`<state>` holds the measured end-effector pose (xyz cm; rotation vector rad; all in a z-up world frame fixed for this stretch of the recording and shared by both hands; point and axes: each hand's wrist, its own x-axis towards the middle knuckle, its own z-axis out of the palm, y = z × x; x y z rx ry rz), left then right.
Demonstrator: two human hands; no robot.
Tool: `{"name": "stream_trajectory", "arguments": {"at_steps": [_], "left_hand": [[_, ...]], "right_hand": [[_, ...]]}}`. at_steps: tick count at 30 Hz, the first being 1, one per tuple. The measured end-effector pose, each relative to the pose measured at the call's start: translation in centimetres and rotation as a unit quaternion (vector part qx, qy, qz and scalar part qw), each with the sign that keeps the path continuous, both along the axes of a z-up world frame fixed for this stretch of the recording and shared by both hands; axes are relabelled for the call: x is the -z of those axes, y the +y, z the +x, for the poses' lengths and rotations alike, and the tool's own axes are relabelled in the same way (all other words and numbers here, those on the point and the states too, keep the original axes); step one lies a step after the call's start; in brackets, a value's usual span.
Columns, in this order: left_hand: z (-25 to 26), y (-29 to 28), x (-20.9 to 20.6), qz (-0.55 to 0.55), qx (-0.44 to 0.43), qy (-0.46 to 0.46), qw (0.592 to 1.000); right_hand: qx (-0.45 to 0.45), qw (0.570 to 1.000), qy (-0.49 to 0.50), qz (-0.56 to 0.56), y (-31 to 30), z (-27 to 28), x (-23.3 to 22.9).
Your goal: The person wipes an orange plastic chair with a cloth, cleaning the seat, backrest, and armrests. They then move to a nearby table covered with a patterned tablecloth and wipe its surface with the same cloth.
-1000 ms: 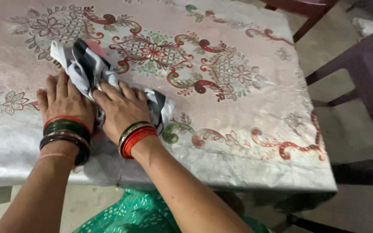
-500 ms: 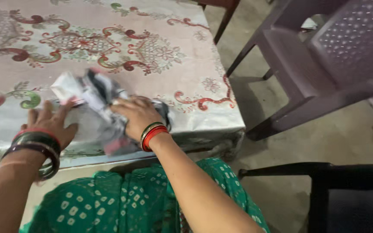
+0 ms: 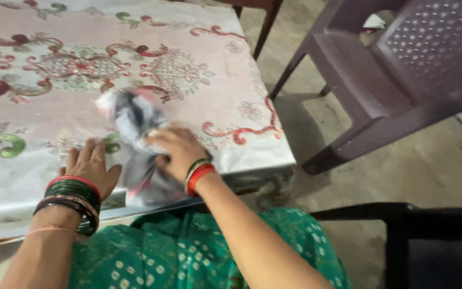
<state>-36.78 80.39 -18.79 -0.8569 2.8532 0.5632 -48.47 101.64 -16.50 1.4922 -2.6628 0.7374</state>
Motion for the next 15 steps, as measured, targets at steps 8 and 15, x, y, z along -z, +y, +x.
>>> {"name": "stream_trajectory", "arguments": {"at_steps": [8, 15], "left_hand": [[-0.8, -3.8, -0.7, -0.023, -0.239, 0.038, 0.970], [1.1, -5.7, -4.0, 0.036, -0.332, 0.017, 0.942]], "right_hand": [[-0.062, 0.988, 0.132, -0.045, -17.2, -2.1, 6.7], [-0.148, 0.981, 0.126, -0.030, -25.4, -6.8, 5.8]]}}
